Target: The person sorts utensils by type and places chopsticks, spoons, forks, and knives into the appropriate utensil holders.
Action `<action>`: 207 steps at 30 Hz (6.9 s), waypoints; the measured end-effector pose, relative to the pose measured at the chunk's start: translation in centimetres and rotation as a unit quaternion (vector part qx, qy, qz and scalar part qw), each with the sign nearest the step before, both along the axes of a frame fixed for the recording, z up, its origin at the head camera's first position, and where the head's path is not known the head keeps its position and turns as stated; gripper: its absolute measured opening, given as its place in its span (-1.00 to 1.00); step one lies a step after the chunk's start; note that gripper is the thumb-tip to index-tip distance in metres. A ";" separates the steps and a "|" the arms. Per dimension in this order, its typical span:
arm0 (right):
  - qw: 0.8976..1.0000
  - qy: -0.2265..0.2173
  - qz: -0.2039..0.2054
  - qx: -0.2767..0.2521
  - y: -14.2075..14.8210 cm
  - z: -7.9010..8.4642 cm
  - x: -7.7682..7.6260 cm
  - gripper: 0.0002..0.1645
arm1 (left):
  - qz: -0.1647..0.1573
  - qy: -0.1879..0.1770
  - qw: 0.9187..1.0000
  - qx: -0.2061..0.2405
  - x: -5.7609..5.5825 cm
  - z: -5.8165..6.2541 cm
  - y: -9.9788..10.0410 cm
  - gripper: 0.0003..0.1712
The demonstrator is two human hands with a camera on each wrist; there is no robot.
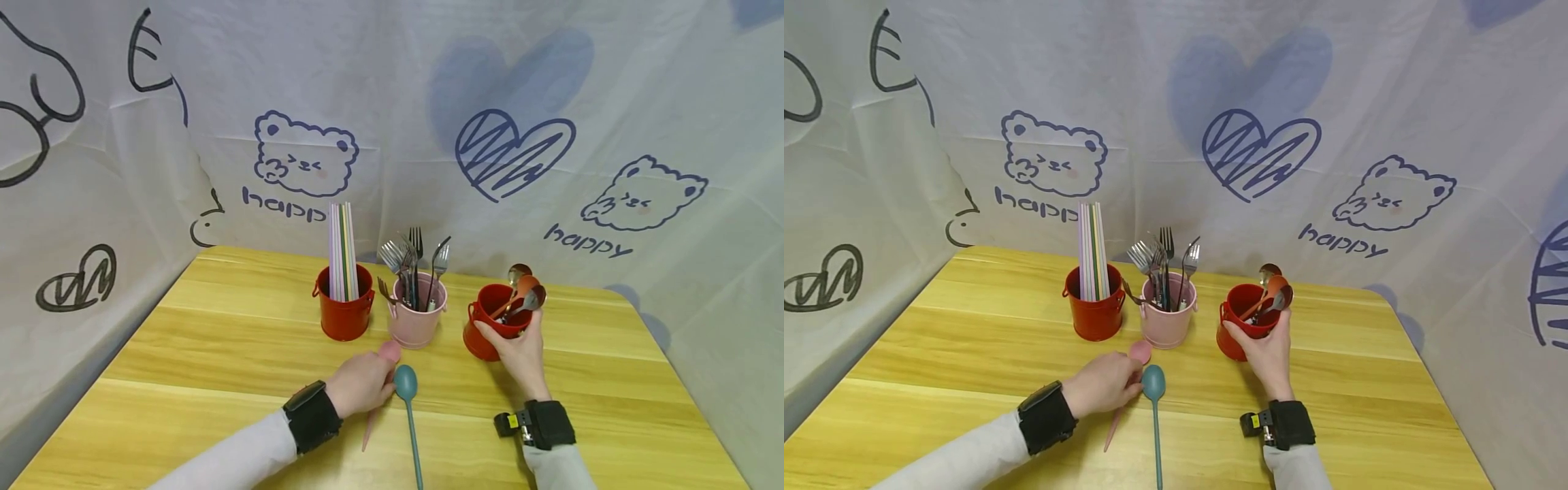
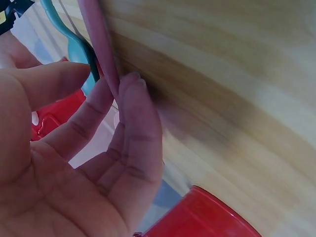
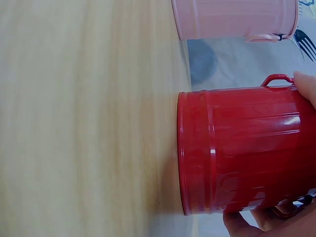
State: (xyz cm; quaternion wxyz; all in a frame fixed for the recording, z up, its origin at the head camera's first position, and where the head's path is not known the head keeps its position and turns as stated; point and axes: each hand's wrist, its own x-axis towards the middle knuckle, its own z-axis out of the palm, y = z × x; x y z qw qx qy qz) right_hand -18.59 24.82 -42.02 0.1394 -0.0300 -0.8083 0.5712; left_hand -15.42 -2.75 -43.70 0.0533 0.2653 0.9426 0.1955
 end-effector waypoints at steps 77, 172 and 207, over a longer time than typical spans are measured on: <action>0.999 0.028 0.001 0.020 1.9 -3.8 -2.3 0.20 | -0.081 0.176 0.923 0.332 -6.3 10.0 11.1 -0.93; 0.999 0.031 -0.008 0.016 1.7 -3.7 -2.1 0.17 | -0.088 -0.003 0.996 -0.016 0.4 1.9 3.5 -0.89; 0.999 0.035 -0.004 0.008 1.6 -3.7 -2.1 0.16 | -0.096 -0.083 0.992 0.025 1.0 0.0 2.6 -0.71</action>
